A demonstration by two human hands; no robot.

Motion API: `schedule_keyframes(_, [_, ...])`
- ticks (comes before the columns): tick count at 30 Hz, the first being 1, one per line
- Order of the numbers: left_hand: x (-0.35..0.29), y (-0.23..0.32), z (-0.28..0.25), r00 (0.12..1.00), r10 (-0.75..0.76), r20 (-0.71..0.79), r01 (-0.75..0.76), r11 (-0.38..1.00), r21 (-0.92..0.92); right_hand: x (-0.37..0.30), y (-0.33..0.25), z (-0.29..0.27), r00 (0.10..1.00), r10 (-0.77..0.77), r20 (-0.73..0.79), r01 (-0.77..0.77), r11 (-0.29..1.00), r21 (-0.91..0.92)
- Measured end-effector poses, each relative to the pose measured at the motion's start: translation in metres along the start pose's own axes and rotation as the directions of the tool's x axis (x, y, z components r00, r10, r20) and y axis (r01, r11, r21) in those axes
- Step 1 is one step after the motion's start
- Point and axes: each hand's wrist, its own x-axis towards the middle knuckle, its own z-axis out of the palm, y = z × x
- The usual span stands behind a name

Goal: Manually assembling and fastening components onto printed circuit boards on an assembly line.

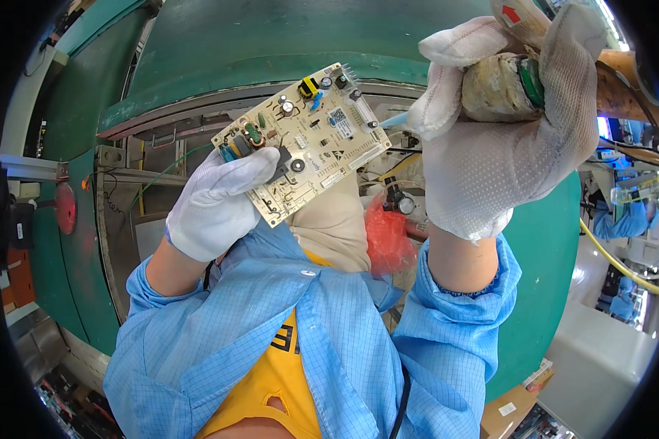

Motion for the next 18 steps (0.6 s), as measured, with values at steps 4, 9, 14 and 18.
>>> schedule_keyframes(4, [0.002,0.005,0.013,1.000,0.017,0.008,-0.017,0.997,-0.079,0.005,0.014,-0.013,0.997,-0.074,0.008,0.074,0.997,0.031])
schedule_keyframes(9, [0.005,0.005,0.012,0.965,-0.262,0.020,0.234,0.820,-0.522,0.012,0.006,-0.008,0.978,-0.047,0.203,0.058,0.997,-0.049])
schedule_keyframes(14, [0.004,0.006,0.009,0.972,-0.231,0.047,0.231,0.892,-0.388,0.006,0.010,-0.018,0.997,-0.044,0.063,0.039,0.996,0.080])
schedule_keyframes(18, [0.004,0.003,0.008,0.953,-0.297,0.062,0.287,0.814,-0.504,-0.002,0.014,-0.016,0.997,-0.066,-0.048,0.070,0.994,0.087])
